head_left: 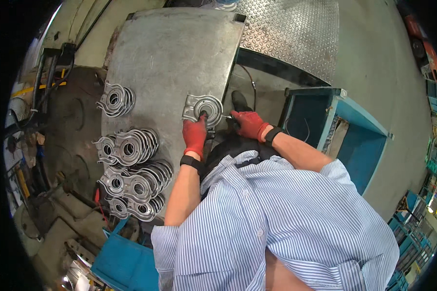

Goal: Use a manual deburring tool to clean the edges of metal bearing housings and place them in a bin.

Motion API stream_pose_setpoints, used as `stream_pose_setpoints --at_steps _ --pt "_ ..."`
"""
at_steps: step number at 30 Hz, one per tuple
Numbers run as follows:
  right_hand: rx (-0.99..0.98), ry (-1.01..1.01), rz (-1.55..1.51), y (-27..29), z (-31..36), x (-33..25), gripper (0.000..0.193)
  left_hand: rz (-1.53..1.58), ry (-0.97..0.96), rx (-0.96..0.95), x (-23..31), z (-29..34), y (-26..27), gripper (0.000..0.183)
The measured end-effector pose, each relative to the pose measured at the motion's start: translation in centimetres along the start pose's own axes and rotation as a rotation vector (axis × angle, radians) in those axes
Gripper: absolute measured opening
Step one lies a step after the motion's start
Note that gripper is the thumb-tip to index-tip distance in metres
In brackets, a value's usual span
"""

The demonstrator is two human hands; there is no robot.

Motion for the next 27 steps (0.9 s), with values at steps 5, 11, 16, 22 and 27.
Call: stream_pose_setpoints --at_steps 5,11,16,22,27 --pt "0.025 0.009 -0.011 -0.2 -0.1 0.2 0.047 0.096 0.011 0.01 0.1 -0.1 0.2 0.04" --pt "-0.015 -0.047 0.004 0.6 0.1 -0.7 0.038 0.07 0.164 -0.048 1.5 0.2 1.0 0.041" --pt "0.0 -0.031 0.033 1.3 -0.2 -1.5 0.036 0.141 0.066 -0.033 -0.3 -0.3 -0.3 0.041" --pt "-0.045 -0.03 0.035 1.0 -0.2 -1.1 0.041 0.057 0.05 -0.027 -0.2 -0.4 -0.1 0.041" --pt "-0.028 -0.015 0.057 0.5 -0.2 -0.3 0.042 0.038 0.098 -0.055 0.1 -0.3 -0.2 0.041"
Point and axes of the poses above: each hand's wrist, its own z-axis away from the middle knuckle, its own y-axis out of the back of the hand, x = y × z, the point moved 6 cm from there along -z, towards the middle knuckle, and after that the axes turned 9 degrees about x, right-handed, at the moved point
